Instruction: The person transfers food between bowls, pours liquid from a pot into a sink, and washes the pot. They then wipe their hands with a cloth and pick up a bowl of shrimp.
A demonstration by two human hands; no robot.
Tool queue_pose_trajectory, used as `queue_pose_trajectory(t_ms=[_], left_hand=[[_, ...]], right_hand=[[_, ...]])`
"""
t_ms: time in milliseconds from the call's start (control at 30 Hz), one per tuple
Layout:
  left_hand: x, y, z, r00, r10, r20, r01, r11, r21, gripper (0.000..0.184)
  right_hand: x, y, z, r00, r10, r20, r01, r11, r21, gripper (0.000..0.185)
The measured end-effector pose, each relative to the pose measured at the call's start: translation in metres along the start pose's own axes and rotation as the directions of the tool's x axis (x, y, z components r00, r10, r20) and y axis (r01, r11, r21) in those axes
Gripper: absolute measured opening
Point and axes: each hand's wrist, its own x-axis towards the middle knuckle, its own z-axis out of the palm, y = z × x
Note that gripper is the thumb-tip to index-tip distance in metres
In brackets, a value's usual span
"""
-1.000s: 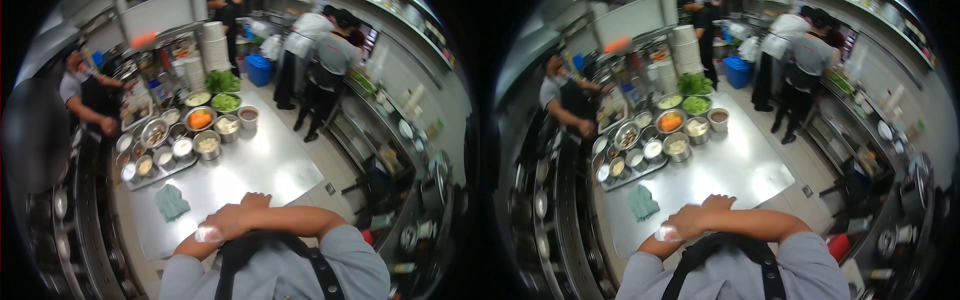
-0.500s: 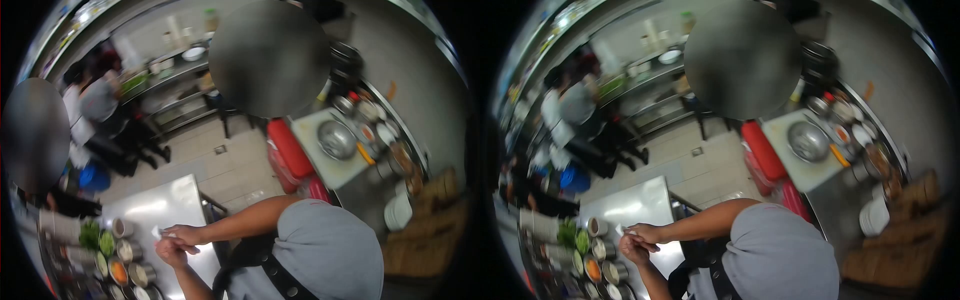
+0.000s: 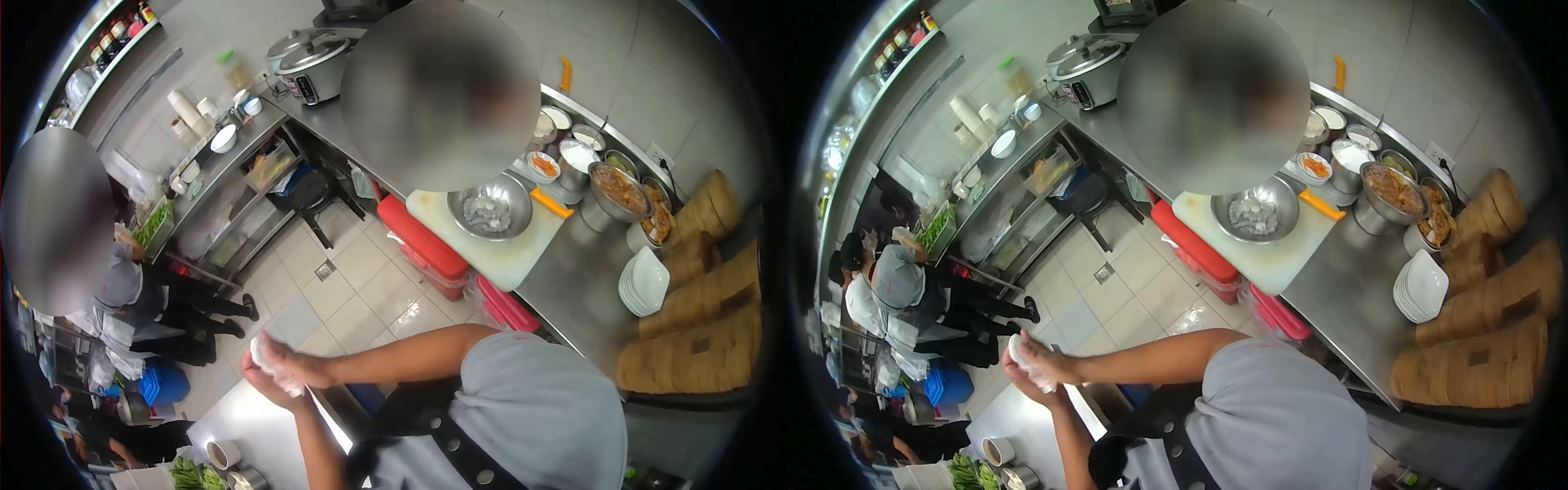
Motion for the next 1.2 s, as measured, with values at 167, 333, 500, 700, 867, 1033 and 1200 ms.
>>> queue_pose_trajectory(t_ms=[167, 333, 500, 700, 867, 1033, 1200], left_hand=[[0.010, -0.019, 0.030, 0.910, -0.395, 0.123, 0.332, 0.874, 0.355, 0.033], [0.032, -0.009, 0.061, 0.832, -0.548, 0.081, 0.550, 0.835, 0.005, 0.031], [0.034, -0.017, 0.074, 0.766, -0.628, 0.134, 0.626, 0.777, 0.067, 0.026], [0.014, -0.024, 0.057, 0.799, -0.600, 0.036, 0.579, 0.785, 0.220, 0.022], [-0.013, 0.003, 0.015, 0.921, -0.377, -0.096, 0.378, 0.811, 0.447, 0.015], [-0.042, 0.048, 0.005, 0.898, -0.357, -0.256, 0.421, 0.866, 0.271, 0.013], [-0.078, 0.061, -0.021, 0.963, -0.223, -0.152, 0.263, 0.900, 0.347, 0.014]], right_hand=[[-0.006, -0.036, -0.089, 0.970, -0.244, 0.001, 0.190, 0.752, -0.631, 0.067], [-0.011, -0.088, -0.122, 0.939, -0.205, -0.275, 0.090, 0.921, -0.378, 0.069], [-0.013, -0.101, -0.148, 0.972, 0.204, -0.114, -0.166, 0.947, 0.277, 0.050], [-0.016, -0.078, -0.134, 0.928, 0.369, 0.056, -0.369, 0.886, 0.279, 0.032], [-0.017, -0.087, -0.116, 0.978, 0.173, 0.116, -0.086, 0.843, -0.531, 0.024], [-0.002, -0.063, -0.126, 0.909, 0.257, 0.327, -0.191, 0.957, -0.220, 0.039], [-0.016, -0.063, -0.052, 0.769, 0.504, 0.393, -0.639, 0.637, 0.432, 0.059]])
